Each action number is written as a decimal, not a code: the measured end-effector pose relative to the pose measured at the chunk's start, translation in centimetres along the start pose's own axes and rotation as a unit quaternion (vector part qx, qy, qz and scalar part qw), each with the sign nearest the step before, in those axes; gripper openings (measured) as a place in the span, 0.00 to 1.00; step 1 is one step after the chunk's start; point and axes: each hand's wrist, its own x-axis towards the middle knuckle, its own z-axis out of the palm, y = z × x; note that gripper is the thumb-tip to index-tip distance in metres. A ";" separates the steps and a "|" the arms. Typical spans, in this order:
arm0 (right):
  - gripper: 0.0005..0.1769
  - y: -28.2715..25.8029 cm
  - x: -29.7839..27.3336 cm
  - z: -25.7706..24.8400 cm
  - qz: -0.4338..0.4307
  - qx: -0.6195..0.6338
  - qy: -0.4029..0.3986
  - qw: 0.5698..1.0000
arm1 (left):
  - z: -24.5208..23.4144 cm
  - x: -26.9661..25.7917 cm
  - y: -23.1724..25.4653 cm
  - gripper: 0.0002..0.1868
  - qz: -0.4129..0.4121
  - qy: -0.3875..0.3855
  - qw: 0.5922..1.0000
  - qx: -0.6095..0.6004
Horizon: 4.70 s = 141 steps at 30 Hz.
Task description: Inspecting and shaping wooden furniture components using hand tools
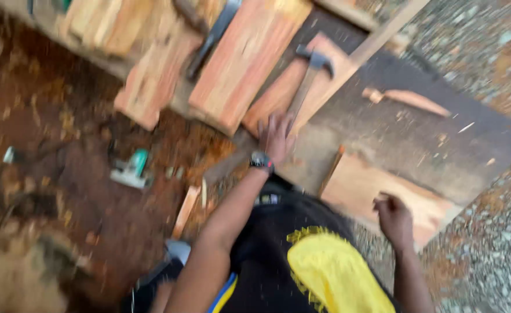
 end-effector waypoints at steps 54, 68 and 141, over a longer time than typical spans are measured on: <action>0.29 -24.9 -9.9 26.2 0.123 -0.142 -0.028 0.982 | -21.0 -0.3 -45.5 0.39 -0.533 0.325 0.745 -0.235; 0.56 -34.1 7.1 38.0 0.084 0.138 -0.010 0.987 | -20.1 5.5 -26.0 0.53 -0.131 -0.132 0.934 -0.305; 0.23 -14.3 2.4 18.8 0.095 0.247 0.043 0.963 | -16.4 -11.7 -20.0 0.34 -0.219 0.014 0.967 -0.130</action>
